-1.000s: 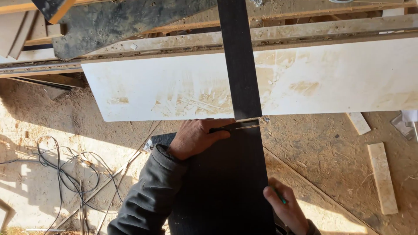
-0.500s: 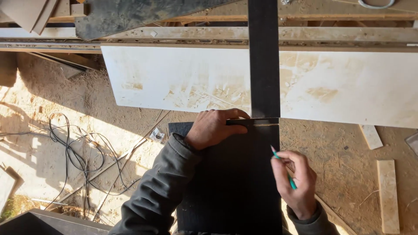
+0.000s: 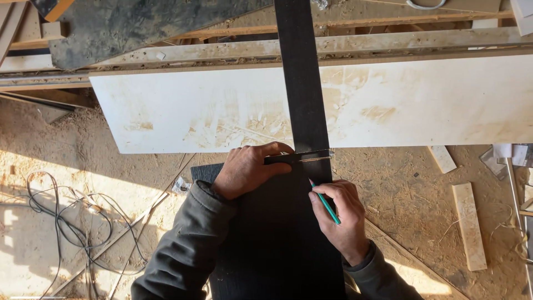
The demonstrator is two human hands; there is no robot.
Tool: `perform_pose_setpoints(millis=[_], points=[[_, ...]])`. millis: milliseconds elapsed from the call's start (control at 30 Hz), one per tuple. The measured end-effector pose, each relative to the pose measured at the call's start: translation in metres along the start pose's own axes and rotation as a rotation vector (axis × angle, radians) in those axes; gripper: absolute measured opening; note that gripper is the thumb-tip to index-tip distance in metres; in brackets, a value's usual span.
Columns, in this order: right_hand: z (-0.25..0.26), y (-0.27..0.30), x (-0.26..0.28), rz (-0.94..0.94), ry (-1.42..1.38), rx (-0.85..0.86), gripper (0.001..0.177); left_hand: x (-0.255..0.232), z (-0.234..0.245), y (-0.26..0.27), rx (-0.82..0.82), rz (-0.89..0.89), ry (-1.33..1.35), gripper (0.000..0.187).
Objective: Cutting a wood panel with a jigsaw and measuring it with a ruler and pencil.
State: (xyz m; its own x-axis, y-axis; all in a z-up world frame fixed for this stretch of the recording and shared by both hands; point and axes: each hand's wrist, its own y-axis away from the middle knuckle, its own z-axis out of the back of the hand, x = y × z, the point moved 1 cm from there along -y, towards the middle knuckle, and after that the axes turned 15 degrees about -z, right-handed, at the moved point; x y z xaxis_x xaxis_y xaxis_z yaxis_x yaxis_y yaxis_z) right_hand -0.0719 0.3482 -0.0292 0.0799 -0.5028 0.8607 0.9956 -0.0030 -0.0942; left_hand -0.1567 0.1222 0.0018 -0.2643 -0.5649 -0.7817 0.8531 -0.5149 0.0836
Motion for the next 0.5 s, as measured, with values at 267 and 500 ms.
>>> perform_pose_setpoints(millis=[267, 500], points=[[0.002, 0.001, -0.002, 0.023, -0.013, -0.003, 0.022, -0.001, -0.001, 0.002, -0.021, -0.026, -0.014, 0.034], [0.002, -0.003, -0.001, -0.008, -0.026, -0.016, 0.019, 0.0, -0.005, -0.001, -0.021, -0.01, -0.061, 0.035]])
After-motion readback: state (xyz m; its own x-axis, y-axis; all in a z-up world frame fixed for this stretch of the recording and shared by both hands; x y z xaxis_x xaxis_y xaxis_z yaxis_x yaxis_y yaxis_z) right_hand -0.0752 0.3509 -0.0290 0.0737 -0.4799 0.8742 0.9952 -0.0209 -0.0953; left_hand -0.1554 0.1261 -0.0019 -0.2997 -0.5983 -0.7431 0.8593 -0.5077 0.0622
